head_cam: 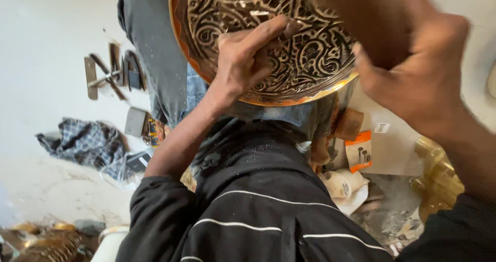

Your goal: The person holds a large brass plate on their lap and uses a chisel and wooden mallet to engrave intricate patterns into the metal surface. They repeatedly strike the chisel to deepen and refine the design across the plate.

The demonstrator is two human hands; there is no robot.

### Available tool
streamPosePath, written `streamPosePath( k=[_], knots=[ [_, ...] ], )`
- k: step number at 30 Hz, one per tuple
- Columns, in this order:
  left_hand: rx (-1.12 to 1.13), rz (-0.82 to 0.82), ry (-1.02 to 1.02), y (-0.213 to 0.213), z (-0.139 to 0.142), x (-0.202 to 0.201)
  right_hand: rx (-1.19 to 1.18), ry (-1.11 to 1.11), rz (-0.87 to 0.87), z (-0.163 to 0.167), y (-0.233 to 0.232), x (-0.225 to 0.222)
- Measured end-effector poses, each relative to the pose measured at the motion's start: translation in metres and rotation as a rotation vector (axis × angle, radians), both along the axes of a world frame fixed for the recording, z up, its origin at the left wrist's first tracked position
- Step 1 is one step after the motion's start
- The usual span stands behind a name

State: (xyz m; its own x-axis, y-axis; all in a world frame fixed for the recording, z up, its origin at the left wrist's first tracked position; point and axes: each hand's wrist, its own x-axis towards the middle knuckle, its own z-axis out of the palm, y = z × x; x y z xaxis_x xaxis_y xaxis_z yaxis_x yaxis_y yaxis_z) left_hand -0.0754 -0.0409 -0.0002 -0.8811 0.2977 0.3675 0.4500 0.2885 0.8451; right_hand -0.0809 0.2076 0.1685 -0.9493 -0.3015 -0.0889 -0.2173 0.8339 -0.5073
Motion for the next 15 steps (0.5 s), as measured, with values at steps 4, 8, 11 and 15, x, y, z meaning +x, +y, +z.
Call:
streamPosePath(
  k=[4,8,11,15],
  knots=[
    [0.036,-0.016,0.054,0.003,-0.002,0.001,0.371,0.165,0.192,0.010,0.001,-0.002],
    [0.016,0.016,-0.053,-0.003,-0.007,0.002,0.056,0.057,0.094,-0.001,-0.013,-0.012],
    [-0.091,0.042,-0.110,-0.009,-0.010,0.003,0.226,0.113,0.226,-0.001,-0.018,-0.016],
    [0.046,0.038,-0.057,-0.011,-0.010,0.005,-0.070,0.019,0.159,0.000,-0.020,-0.015]
  ],
)
